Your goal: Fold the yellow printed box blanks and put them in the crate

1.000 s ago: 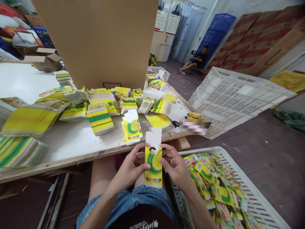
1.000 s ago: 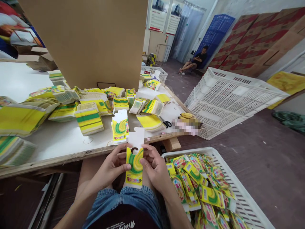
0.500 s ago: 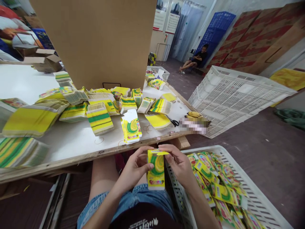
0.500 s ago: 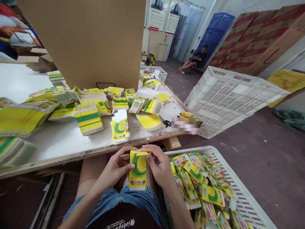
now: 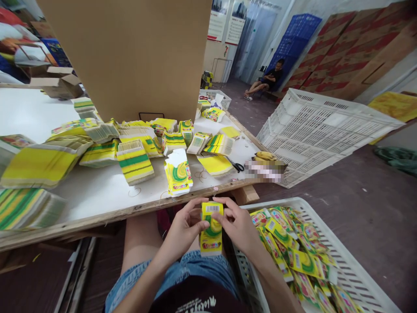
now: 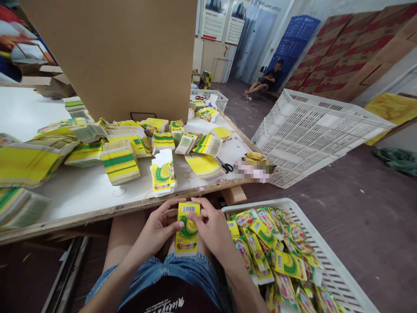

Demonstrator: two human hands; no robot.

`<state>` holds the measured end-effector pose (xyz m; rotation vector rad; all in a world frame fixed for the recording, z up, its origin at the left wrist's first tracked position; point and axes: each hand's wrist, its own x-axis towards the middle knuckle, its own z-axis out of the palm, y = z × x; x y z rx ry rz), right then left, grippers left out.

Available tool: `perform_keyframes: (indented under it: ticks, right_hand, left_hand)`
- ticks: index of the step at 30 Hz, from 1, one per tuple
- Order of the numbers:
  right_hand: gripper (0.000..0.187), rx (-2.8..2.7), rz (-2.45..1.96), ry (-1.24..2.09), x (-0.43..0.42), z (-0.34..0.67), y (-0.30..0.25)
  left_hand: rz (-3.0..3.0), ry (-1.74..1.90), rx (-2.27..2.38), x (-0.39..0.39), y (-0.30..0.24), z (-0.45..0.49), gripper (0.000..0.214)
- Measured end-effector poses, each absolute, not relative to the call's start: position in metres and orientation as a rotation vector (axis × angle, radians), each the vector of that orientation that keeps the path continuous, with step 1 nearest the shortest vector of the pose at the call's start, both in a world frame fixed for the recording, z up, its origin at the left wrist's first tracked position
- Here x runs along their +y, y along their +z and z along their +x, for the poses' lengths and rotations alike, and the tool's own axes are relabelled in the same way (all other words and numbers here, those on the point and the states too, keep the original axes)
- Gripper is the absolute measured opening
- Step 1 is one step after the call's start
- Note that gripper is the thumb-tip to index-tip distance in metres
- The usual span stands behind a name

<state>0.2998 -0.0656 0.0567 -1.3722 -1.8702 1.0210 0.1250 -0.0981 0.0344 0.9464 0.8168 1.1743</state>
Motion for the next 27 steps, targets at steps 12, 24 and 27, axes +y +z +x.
perform_keyframes:
  ticks: [12,24,27]
  right_hand:
    - [0.026,-1.770,-1.516,0.443,-0.074,0.355,0.064]
    - [0.019,-1.907,-1.552,0.713,-0.068,0.296,0.036]
    - [0.016,-1.826,-1.456,0.898,-0.062,0.273,0.041]
  left_hand:
    - [1.462,1.314,1.165,-0.093,0.031,0.139,0.043]
    - [2.131,1.005,1.869,-0.039,0.008,0.056,0.044]
    - [2.082,0.968,1.779,-0.039,0.015,0.046,0.039]
